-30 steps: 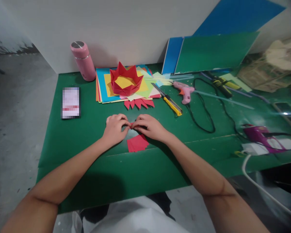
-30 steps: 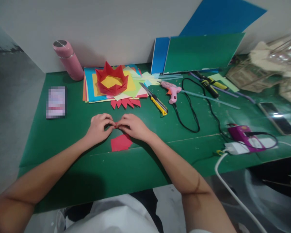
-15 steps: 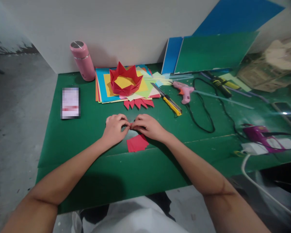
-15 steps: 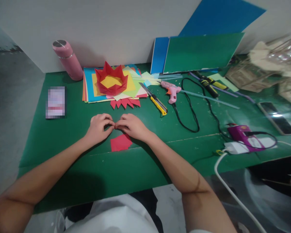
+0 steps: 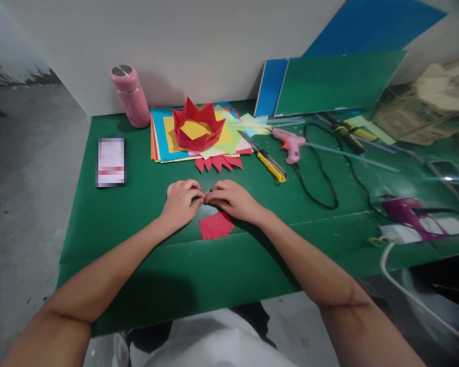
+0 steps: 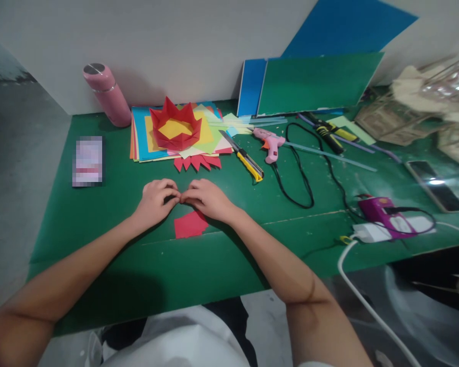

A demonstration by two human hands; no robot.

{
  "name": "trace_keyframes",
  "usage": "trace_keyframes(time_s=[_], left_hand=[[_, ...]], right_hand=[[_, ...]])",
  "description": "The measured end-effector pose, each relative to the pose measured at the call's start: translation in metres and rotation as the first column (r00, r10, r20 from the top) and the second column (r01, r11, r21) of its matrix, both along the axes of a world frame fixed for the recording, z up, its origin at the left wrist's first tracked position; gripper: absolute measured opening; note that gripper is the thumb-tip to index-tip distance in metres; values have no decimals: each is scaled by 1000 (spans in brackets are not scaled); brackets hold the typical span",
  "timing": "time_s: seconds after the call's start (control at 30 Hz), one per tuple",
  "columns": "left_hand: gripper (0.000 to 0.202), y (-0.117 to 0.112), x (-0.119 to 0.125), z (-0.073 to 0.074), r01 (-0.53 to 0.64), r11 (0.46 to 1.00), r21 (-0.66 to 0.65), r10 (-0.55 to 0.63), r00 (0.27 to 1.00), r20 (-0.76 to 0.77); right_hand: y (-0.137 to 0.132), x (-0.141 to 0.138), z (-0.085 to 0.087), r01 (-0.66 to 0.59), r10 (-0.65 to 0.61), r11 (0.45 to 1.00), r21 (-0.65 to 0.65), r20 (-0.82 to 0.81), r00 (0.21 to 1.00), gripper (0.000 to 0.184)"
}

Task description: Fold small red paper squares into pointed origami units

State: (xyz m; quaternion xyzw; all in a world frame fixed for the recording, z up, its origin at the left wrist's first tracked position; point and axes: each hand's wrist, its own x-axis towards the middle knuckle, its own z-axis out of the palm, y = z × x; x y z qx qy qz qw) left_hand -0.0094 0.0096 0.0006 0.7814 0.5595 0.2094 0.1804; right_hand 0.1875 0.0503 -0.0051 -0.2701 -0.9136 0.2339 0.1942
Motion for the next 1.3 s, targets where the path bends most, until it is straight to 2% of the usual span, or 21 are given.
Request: trace_keyframes(time_s=[0.6,0.7,0.8,0.9,1.13,1.3], left_hand=[[13,-1,0,2,7,1000,-1,-7,1000,8],[12,-1,1,2,4,1000,1,-4,1000,15],[9,-2,1,3,4,1000,4,-4,1000,16],[9,-2,1,4,8,1000,2,-8,1000,16],[8,-3,1,4,13,1000,10,-13,1000,20],[7,-4,1,2,-4,1000,17,4,999,38]], right_hand=[[1,-2,2,-66,52,989,131,105,993,30],[0,0,1,-60,58,996,73,23,998,26],[1,3,1,-46,42,998,-43,-80,996,20],[3,5,1,-19,5,992,-122,-120,993,15],[2,3,1,48,-59,992,-113,-98,993,11],[1,3,-1,42,-51,996,-83,-108,993,12]])
